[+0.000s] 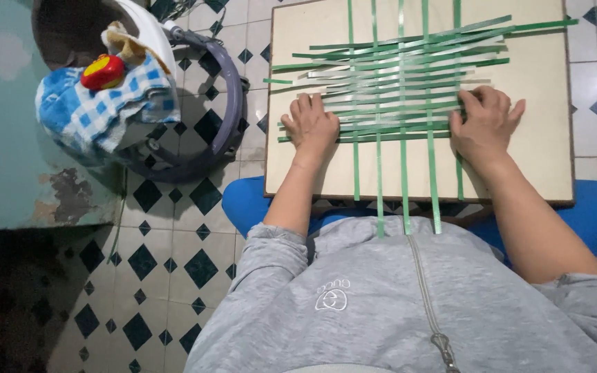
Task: Weaving horizontal green plastic strips through vertical ones on a flat board to create a woven material.
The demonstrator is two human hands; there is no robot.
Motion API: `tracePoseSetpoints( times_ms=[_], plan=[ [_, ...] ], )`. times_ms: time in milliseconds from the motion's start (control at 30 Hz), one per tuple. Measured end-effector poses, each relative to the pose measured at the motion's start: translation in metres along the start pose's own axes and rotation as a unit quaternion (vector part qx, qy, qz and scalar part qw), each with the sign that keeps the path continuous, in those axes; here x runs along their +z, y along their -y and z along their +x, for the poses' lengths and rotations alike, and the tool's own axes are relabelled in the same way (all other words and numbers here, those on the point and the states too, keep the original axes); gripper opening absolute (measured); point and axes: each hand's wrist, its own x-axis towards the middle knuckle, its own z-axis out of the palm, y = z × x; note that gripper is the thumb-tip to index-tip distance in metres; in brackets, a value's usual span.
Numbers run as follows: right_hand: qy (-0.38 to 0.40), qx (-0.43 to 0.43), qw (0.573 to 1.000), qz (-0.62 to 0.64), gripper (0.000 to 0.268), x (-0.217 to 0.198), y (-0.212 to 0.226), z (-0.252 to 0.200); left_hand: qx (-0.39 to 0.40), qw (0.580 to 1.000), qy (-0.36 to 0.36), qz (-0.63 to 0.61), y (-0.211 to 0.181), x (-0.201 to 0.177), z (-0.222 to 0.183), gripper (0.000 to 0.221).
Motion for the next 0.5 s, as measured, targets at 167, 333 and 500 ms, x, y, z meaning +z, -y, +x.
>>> tracePoseSetpoints(
  times_ms=[167,333,500],
  plan=[
    [0.018,0.015,1.0,0.016,0.033,0.014,-0.008,-0.002,-0.067,0.985,0.133,-0.087,-0.002,-0.007,0.007,0.047],
    [0.034,0.017,0.999,0.008,0.034,0.012,-0.005,0.002,-0.095,0.981,0.122,-0.117,0.005,0.002,0.01,0.05],
    [0.069,0.043,0.995,0.05,0.043,0.01,-0.003,0.006,-0.089,0.986,0.122,-0.074,0.006,0.007,0.016,0.044]
  ],
)
